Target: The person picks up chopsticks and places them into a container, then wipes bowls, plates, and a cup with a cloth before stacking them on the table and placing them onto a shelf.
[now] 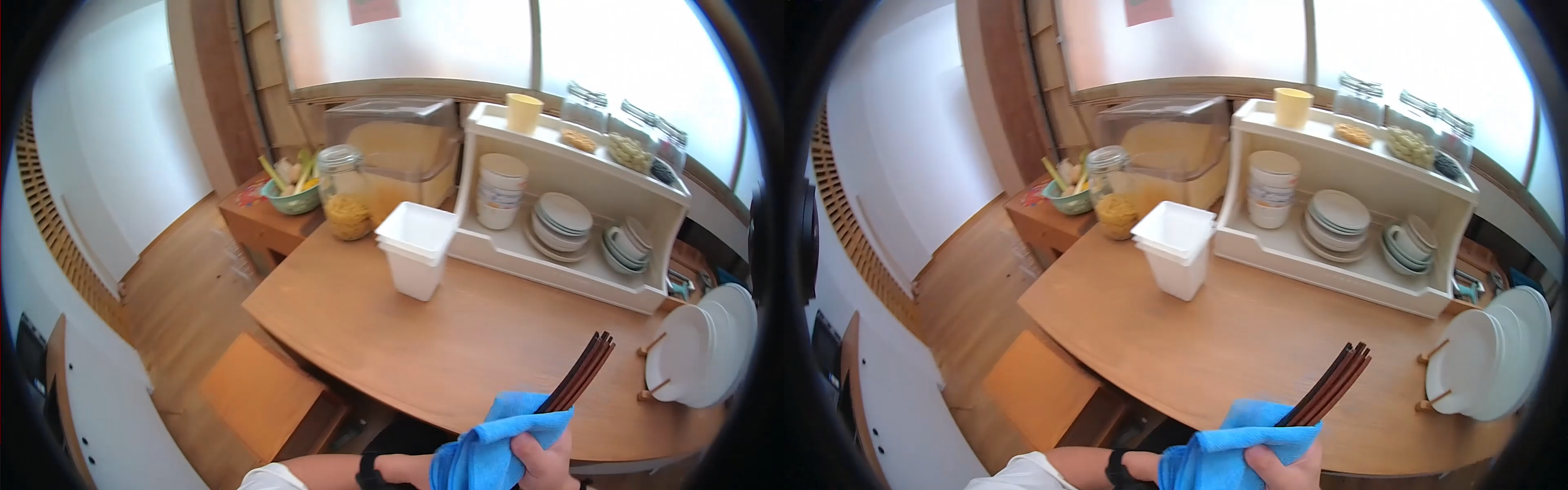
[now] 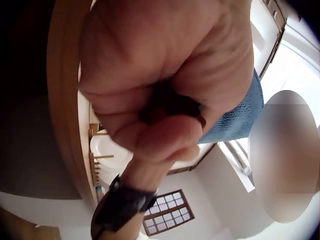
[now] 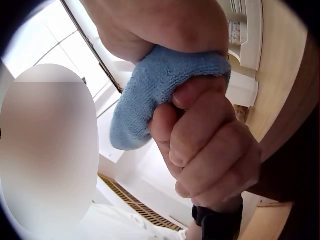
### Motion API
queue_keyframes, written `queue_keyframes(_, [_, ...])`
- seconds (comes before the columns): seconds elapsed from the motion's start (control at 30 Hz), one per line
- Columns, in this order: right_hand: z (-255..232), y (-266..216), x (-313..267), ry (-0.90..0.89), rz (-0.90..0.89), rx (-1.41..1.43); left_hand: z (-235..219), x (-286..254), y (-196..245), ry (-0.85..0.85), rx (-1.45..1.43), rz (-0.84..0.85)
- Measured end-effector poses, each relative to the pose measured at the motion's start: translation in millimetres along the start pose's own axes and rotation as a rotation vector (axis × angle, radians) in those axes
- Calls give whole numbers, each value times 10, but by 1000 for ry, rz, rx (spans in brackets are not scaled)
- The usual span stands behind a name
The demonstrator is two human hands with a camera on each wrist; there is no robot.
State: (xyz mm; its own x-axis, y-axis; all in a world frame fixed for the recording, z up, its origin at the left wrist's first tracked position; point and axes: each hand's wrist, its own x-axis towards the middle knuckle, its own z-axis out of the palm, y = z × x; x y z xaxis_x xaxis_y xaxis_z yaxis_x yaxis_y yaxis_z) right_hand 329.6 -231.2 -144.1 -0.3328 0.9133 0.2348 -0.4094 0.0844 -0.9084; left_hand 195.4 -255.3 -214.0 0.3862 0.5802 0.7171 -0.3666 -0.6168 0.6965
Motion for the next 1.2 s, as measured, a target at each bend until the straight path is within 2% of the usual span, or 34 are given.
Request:
queue_keyframes(0.03, [-31,-92,38,-61,50,-8,-119,8,293,-102,95,-160])
queue_keyframes(0.1, [-121,-277,297,142,30,79,-154,-110,408,-152,-618,-1020])
queue_keyframes(0.13, [-226,-420,398,194,60,143,-140,37,512,-130,-645,-1063])
queue_keyframes(0.23, [-321,-344,451,293,56,244,-133,-81,493,-108,-534,-1048])
queue_keyframes(0.27, [-179,-202,342,290,48,286,-164,-123,499,-107,-435,-1051])
queue_keyframes(0.3, [-62,-13,189,256,-2,170,-202,-20,639,-71,-354,-1070])
queue_keyframes(0.37, [94,6,5,80,17,-93,-398,-522,270,-382,148,-529])
queue_keyframes(0.4, [54,-15,27,92,13,-85,-421,-360,462,-395,146,-535])
queue_keyframes(0.47, [-122,-154,162,127,38,109,-495,247,1025,-142,139,-877])
queue_keyframes(0.5, [-215,-262,252,188,-15,237,-639,333,1144,-337,282,-1060])
queue_keyframes(0.53, [-295,-363,303,277,-71,324,-758,254,1157,-393,402,-1051])
queue_keyframes(0.57, [-411,-385,290,271,-80,336,-891,212,1185,-450,529,-1036])
queue_keyframes(0.63, [-658,-364,232,477,-129,205,-1137,325,1495,-387,916,-1093])
queue_keyframes(0.67, [-762,-314,169,472,-136,219,-1251,434,1666,-280,1162,-1023])
queue_keyframes(0.7, [-858,-238,75,382,-154,-117,-1370,530,1829,-166,1398,-942])
queue_keyframes(0.73, [-923,-182,-5,285,-168,-453,-1594,558,1912,-85,1632,-709])
queue_keyframes(0.77, [-957,-165,-59,284,-172,-445,-1781,650,2032,-42,1836,-617])
queue_keyframes(0.83, [-1011,-176,-150,253,-442,-1301,-2137,802,2210,14,2127,-566])
queue_keyframes(0.87, [-1064,-194,-160,203,-429,-1306,-2307,867,2296,-24,2209,-554])
queue_keyframes(0.9, [-1062,-219,-149,209,-435,-1302,-2399,960,2349,11,2222,-514])
queue_keyframes(1.0, [-1082,-237,-128,286,-400,-1341,-2623,1110,2359,-49,2317,-496])
queue_keyframes(1.07, [-1181,-130,-120,311,-302,-939,-2722,1181,2325,-210,2372,-540])
queue_keyframes(1.1, [-1216,-117,-128,307,-308,-931,-2749,1223,2312,-208,2383,-541])
queue_keyframes(1.17, [-1273,-142,-178,176,-259,-1027,-2752,1314,2265,-441,2497,-615])
queue_keyframes(1.2, [-1263,-165,-205,173,-260,-1023,-2735,1365,2254,-497,2521,-582])
